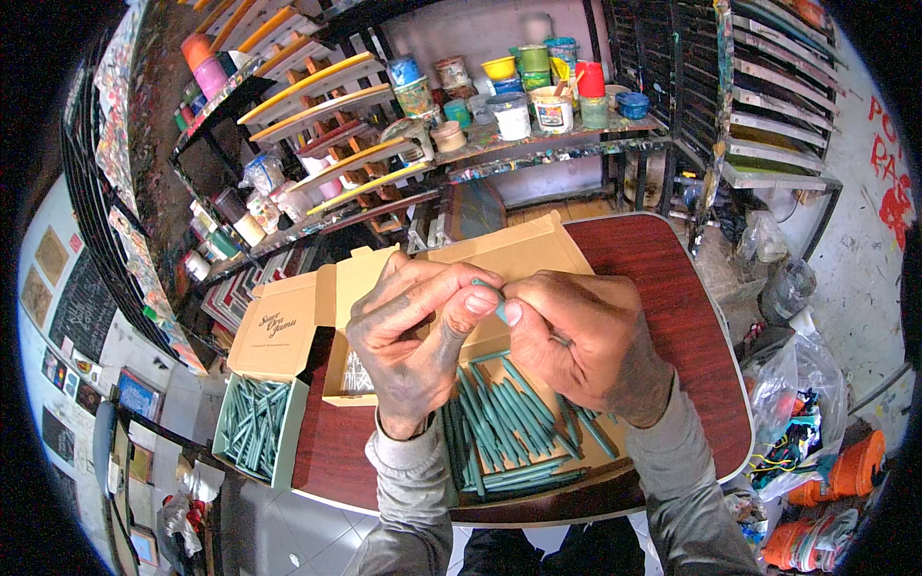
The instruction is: The person inserts small white plastic tags into the ends of green sticks, handling several items one at a time and placing the completed pieces into a cardboard box.
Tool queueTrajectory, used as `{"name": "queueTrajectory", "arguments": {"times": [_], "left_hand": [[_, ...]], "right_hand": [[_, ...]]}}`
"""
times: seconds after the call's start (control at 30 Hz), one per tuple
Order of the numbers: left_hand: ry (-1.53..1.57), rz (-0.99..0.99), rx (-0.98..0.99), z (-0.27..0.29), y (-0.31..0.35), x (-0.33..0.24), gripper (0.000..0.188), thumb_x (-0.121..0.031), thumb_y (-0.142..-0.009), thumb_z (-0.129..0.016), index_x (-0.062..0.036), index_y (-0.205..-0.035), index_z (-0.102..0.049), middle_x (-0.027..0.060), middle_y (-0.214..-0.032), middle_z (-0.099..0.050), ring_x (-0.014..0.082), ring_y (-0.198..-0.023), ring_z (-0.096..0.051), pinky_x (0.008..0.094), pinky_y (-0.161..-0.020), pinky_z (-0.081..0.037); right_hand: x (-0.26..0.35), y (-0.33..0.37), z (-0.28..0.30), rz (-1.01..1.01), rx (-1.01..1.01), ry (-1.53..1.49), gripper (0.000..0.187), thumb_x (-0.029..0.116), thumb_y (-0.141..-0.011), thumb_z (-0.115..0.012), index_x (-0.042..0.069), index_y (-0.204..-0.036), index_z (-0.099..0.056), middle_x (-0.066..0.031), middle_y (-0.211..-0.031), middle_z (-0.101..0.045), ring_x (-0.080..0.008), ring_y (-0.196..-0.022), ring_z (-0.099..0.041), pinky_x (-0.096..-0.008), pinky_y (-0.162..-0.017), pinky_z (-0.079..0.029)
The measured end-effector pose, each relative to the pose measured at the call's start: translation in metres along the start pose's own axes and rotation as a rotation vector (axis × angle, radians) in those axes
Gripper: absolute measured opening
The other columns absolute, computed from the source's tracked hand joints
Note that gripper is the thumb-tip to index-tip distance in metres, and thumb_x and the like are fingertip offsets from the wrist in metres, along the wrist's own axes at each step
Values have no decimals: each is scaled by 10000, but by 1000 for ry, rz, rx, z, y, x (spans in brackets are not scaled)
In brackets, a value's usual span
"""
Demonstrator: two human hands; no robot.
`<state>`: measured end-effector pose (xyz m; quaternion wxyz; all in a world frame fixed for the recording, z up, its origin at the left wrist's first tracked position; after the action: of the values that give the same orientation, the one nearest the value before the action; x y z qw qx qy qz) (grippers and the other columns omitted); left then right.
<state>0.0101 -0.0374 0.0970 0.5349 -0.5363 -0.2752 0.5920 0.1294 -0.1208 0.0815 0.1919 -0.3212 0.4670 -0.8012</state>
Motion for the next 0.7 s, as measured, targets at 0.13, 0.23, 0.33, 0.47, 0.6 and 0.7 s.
{"name": "queueTrajectory", "arguments": {"times": [0.13, 0.23, 0.33, 0.47, 0.6, 0.7], "left_hand": [[-30, -44, -31, -1, 1, -7, 136, -138, -772, -766, -38, -861, -751, 50, -765, -697, 160, -680, -538, 289, -643, -397], [-71, -70, -54, -2, 1, -10, 135, -146, -773, -764, -46, -864, -754, 49, -775, -696, 162, -678, -531, 292, -644, -401], [-79, -75, -64, -4, 1, -10, 134, -149, -776, -763, -53, -869, -756, 49, -780, -695, 163, -679, -528, 292, -648, -406], [-71, -82, -47, -4, 1, -10, 139, -156, -780, -761, -53, -873, -757, 49, -780, -694, 162, -687, -534, 292, -650, -409], [-52, -77, -32, -4, 1, -8, 143, -163, -784, -760, -53, -874, -757, 44, -781, -696, 162, -692, -537, 292, -657, -411], [1, -61, -49, -4, 0, -5, 139, -166, -787, -761, -55, -871, -757, 39, -781, -700, 158, -694, -535, 292, -658, -404]], "right_hand": [[-4, -1, 2, -86, -7, -71, 97, 104, -852, -647, 23, -834, -596, -134, -645, -556, -287, -547, -580, -378, -504, -446], [-8, -1, 1, -148, 22, -124, 138, 133, -859, -644, 34, -797, -571, -144, -624, -537, -322, -550, -580, -402, -506, -441], [-8, -2, 1, -140, 39, -128, 129, 123, -863, -633, 33, -796, -568, -142, -618, -532, -321, -538, -570, -400, -504, -435], [-10, -1, 1, -129, 21, -141, 116, 109, -865, -615, 29, -797, -566, -141, -611, -524, -317, -527, -563, -388, -498, -426], [-14, 1, 0, -182, 22, -167, 96, 95, -873, -594, 21, -814, -577, -138, -597, -514, -293, -512, -558, -380, -497, -423], [-15, 0, 1, -218, -9, -213, 89, 99, -874, -589, 21, -832, -590, -131, -585, -506, -269, -499, -554, -370, -490, -418]]}}
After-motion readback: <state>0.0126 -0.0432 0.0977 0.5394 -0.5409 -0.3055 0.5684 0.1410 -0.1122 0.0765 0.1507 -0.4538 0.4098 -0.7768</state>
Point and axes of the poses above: each hand's wrist, its own y-axis away from the middle knuckle, its own z-axis out of the back of the hand, x = y × z, the point moved 8 cm from there along -y, towards the middle knuckle
